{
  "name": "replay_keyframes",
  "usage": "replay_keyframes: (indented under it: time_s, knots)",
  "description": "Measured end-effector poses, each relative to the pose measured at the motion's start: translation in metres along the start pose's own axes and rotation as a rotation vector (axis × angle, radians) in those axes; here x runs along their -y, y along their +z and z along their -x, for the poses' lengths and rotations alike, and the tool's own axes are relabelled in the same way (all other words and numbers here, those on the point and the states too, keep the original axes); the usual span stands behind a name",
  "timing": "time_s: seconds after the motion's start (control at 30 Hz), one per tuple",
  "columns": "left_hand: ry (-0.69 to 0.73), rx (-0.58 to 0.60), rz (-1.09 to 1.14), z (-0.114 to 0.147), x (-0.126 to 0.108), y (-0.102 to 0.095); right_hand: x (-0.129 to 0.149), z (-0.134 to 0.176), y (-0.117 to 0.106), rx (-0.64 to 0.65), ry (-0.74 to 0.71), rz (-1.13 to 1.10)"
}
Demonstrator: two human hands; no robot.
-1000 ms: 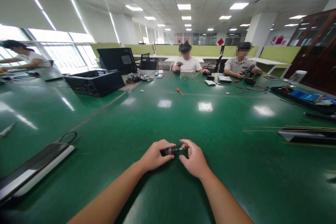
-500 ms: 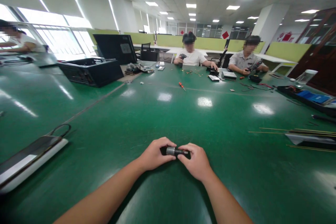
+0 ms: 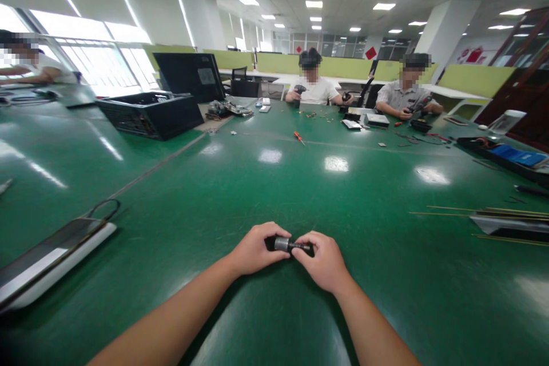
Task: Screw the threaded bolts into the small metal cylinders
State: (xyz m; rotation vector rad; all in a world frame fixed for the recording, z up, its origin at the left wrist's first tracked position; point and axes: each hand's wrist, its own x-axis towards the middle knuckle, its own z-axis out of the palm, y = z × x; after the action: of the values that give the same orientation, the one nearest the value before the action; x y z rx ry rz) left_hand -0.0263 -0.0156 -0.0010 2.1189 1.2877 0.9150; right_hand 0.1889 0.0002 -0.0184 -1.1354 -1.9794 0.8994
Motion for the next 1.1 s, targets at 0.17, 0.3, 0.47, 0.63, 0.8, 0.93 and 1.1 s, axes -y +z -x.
replay_keyframes:
  time_s: [0.17, 0.3, 0.47, 0.63, 0.8, 0.93, 1.1]
  knots:
    - [-0.005, 0.003, 0.007, -0.0003, -0.0004, -0.0002, 0.0, 0.0012, -0.0007, 0.004, 0.004, 0.01]
    - [-0.003, 0.0, 0.008, 0.0006, 0.0001, 0.0005, 0.0008, 0.0009, -0.0002, -0.001, 0.014, 0.012]
    - [0.006, -0.004, 0.006, 0.0007, 0.0019, 0.0013, 0.0017, 0.001, 0.0007, -0.003, 0.009, 0.01]
    - [-0.003, -0.004, 0.011, -0.0001, 0.0008, 0.0007, 0.001, 0.0013, 0.0, -0.007, 0.018, 0.02]
    - [-0.009, -0.001, 0.015, 0.0001, -0.0008, -0.0001, 0.0006, 0.0012, -0.0001, -0.011, 0.026, 0.021]
    - [-0.016, 0.002, 0.013, -0.0003, -0.0005, -0.0007, 0.0015, 0.0016, -0.0003, -0.013, 0.027, 0.022]
    - [-0.023, 0.005, 0.017, -0.0005, -0.0003, -0.0013, 0.0024, 0.0014, -0.001, -0.018, 0.041, 0.021]
